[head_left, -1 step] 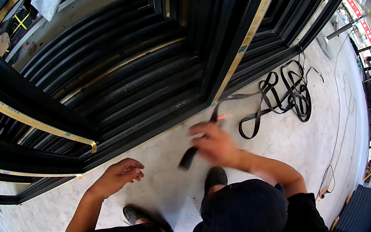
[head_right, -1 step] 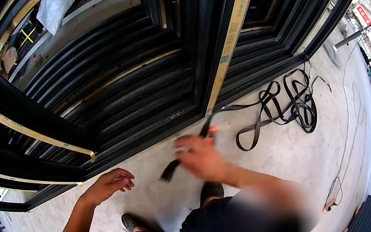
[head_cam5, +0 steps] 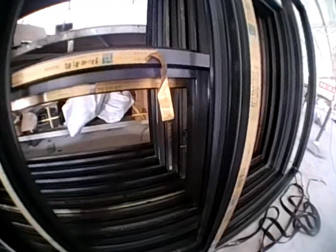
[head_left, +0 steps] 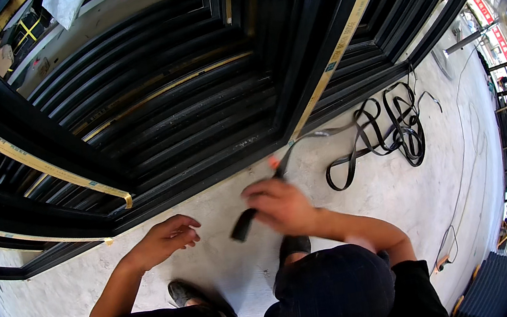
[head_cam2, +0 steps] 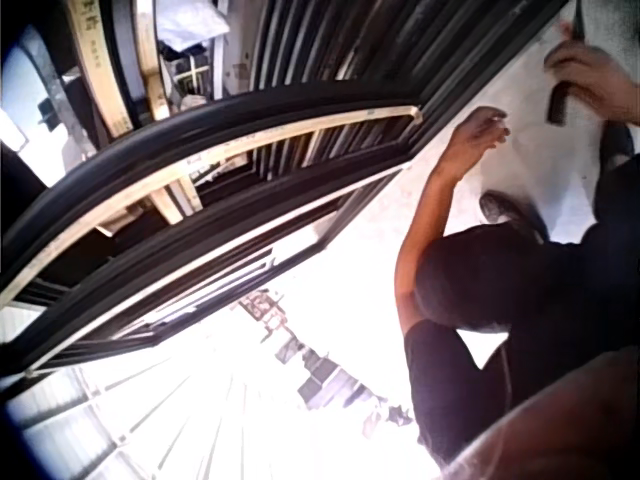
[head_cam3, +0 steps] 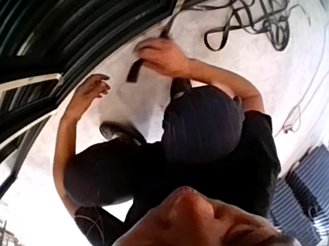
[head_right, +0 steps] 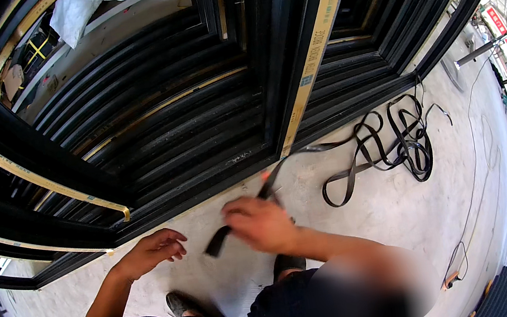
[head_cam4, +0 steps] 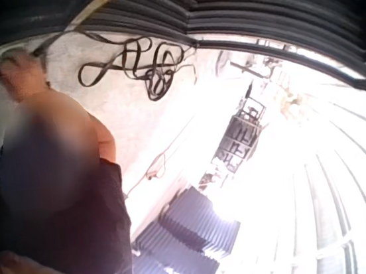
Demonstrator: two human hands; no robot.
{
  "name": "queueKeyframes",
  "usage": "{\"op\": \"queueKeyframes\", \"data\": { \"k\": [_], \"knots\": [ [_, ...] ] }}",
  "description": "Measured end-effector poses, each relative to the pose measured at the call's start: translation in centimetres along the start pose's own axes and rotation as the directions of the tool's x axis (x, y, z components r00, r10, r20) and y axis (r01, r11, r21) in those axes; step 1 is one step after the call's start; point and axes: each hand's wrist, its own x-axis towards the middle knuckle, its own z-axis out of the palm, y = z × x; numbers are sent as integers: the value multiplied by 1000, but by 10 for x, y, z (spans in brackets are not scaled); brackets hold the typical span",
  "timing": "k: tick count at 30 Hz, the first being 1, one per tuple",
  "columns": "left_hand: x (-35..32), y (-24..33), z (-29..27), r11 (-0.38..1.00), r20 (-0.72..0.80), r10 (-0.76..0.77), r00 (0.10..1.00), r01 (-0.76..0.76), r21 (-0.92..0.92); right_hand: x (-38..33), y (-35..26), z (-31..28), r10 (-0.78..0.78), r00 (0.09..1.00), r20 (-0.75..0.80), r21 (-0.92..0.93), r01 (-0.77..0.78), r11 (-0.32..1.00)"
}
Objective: The person assembles a window frame by inserting a black rubber seal into the frame's groove. They use a pair of pliers to cut a piece of the seal to the correct length and then press it into place along the frame's edge.
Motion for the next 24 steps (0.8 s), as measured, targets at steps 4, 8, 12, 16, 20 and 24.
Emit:
{"op": "queueKeyframes", "data": {
  "k": [4,8,12,16,20,24],
  "knots": [
    [13,17,17,998,18,24,1000,-23,-50,25,-14,53,177,964,198,-183,-141,973],
    [15,1,20,945,-87,10,996,-38,-325,34,-16,65,78,992,102,-263,-49,964],
    [18,-24,16,560,-128,-53,990,-77,-825,36,-21,80,41,996,78,-290,-17,957],
    [16,-32,15,528,-320,-188,929,-179,-830,37,-28,89,128,980,152,-73,-118,990],
    [23,-88,-25,585,-441,-222,870,-243,-774,21,7,91,351,814,463,280,-510,813],
    [11,-187,-65,487,-602,-454,657,-383,-785,9,44,60,421,698,580,92,-569,817]
  ]
}}
